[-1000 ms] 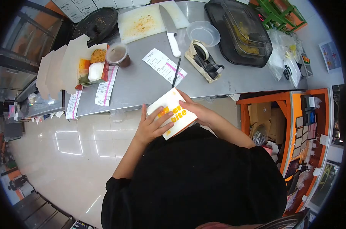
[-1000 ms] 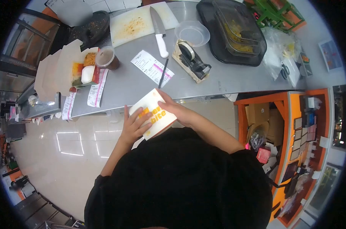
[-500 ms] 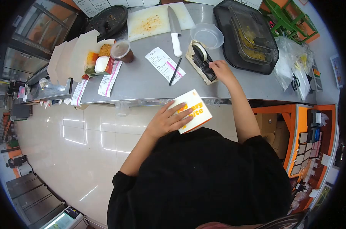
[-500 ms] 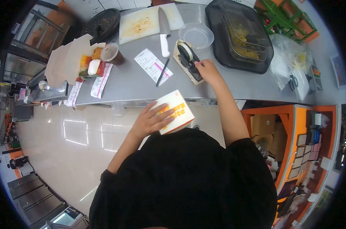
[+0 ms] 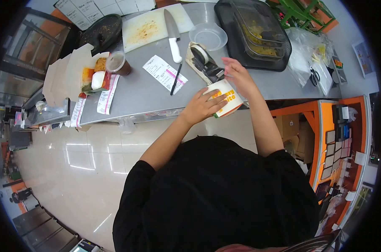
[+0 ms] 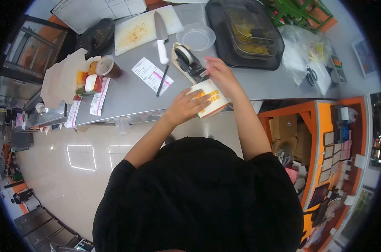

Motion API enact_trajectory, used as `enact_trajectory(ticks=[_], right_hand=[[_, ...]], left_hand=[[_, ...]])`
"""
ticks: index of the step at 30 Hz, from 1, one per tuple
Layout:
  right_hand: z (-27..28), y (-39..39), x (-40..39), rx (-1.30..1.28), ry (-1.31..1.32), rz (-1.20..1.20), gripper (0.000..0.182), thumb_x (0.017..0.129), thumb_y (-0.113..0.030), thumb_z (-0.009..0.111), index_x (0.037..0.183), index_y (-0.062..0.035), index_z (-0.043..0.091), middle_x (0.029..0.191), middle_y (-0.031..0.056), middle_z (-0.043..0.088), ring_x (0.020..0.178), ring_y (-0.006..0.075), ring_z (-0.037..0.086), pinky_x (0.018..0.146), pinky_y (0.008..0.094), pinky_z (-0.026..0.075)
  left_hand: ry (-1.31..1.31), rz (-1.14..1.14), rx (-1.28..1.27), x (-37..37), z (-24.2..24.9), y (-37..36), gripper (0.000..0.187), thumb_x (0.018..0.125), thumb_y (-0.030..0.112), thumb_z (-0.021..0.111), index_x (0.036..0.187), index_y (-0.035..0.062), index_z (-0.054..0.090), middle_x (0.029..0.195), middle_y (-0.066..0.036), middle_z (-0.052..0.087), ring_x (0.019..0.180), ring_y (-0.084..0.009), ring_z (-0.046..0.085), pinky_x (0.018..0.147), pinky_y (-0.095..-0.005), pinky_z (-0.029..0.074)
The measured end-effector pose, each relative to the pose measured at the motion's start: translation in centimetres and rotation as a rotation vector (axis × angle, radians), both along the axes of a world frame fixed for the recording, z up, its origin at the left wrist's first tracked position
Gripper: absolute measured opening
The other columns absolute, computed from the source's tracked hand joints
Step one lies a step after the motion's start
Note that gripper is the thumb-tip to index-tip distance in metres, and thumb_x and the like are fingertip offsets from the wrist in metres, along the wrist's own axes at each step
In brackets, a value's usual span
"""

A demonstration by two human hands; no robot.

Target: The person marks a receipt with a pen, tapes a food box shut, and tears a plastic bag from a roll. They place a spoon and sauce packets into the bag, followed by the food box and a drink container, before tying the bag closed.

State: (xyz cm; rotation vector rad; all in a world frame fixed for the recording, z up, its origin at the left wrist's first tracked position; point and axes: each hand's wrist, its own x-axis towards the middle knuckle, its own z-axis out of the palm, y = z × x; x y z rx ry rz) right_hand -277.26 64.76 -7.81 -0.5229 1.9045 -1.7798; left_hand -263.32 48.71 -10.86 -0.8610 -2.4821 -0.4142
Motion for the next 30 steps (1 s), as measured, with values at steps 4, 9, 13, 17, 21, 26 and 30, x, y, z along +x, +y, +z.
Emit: enact_trajectory(ticks=[4, 9, 13, 17, 21, 26, 30], right_hand=[[-0.2, 3.4, 2.4, 0.104, 0.259, -0.025, 0.021, 0.086, -0.023, 0.056, 0.076, -0.0057, 0.057, 0.116, 0.0069, 0.049, 0.104, 0.0174, 0.046, 0.091, 0.0321, 0.035], [-3.7, 3.9, 2.0, 0.372, 0.300, -0.055, 0.015, 0.085, -0.019, 0.056, 0.076, -0.0064, 0.058, 0.097, 0.0076, 0.055, 0.095, 0.0170, 0.051, 0.088, 0.0333, 0.035], [-4.2, 2.4, 1.3, 0.876, 0.665, -0.223, 0.019, 0.084, -0.026, 0.056, 0.079, -0.0091, 0.062, 0.088, 0.0060, 0.060, 0.090, 0.0232, 0.055, 0.081, 0.0336, 0.039], [-3.7, 5.3, 0.0, 0.801, 0.598, -0.269, 0.021, 0.084, -0.028, 0.056, 0.083, -0.0082, 0.063, 0.082, 0.0065, 0.062, 0.079, 0.0239, 0.058, 0.070, 0.0313, 0.042], [3.3, 5.2, 3.0, 0.219, 0.161, -0.104, 0.020, 0.087, -0.024, 0.054, 0.079, -0.0055, 0.057, 0.070, 0.0004, 0.052, 0.065, 0.0097, 0.046, 0.059, 0.0228, 0.036], [10.1, 1.1, 10.2, -0.487, -0.093, -0.015, 0.022, 0.088, -0.024, 0.054, 0.078, -0.0053, 0.056, 0.070, -0.0019, 0.050, 0.062, 0.0061, 0.042, 0.054, 0.0210, 0.031], [8.4, -1.0, 11.8, -0.232, -0.180, -0.024, 0.024, 0.089, -0.026, 0.054, 0.079, -0.0045, 0.058, 0.069, -0.0008, 0.051, 0.061, 0.0037, 0.042, 0.052, 0.0193, 0.029]], left_hand=[[-0.025, -0.001, 0.007, 0.0, 0.4, 0.1, 0.066, 0.057, 0.022, 0.074, 0.119, 0.0195, 0.050, 0.126, 0.005, 0.050, 0.115, -0.0194, 0.047, 0.095, -0.0433, 0.037], [-0.080, -0.039, 0.027, 0.9, 0.7, -0.9, 0.075, 0.051, 0.022, 0.077, 0.121, 0.0184, 0.049, 0.126, 0.003, 0.050, 0.116, -0.0204, 0.046, 0.096, -0.0430, 0.036], [-0.119, -0.016, 0.138, 3.1, 2.1, -2.1, 0.078, 0.048, 0.021, 0.078, 0.121, 0.0173, 0.050, 0.125, 0.002, 0.052, 0.116, -0.0216, 0.047, 0.095, -0.0427, 0.037], [-0.157, 0.056, 0.358, 4.6, 3.6, -3.0, 0.079, 0.047, 0.018, 0.080, 0.119, 0.0151, 0.050, 0.124, -0.005, 0.053, 0.109, -0.0251, 0.053, 0.090, -0.0416, 0.043], [0.014, 0.038, 0.418, 4.4, 4.1, -3.8, 0.069, 0.052, 0.018, 0.079, 0.115, 0.0184, 0.051, 0.122, -0.012, 0.053, 0.100, -0.0277, 0.059, 0.073, -0.0336, 0.052], [0.065, 0.108, 0.223, 3.5, 6.3, -4.4, 0.055, 0.056, 0.020, 0.076, 0.107, 0.0206, 0.055, 0.121, -0.010, 0.054, 0.098, -0.0263, 0.061, 0.064, -0.0295, 0.054], [0.138, 0.093, 0.191, 2.6, 6.8, -4.5, 0.053, 0.056, 0.019, 0.076, 0.105, 0.0206, 0.056, 0.120, -0.009, 0.054, 0.095, -0.0271, 0.062, 0.063, -0.0282, 0.054]])
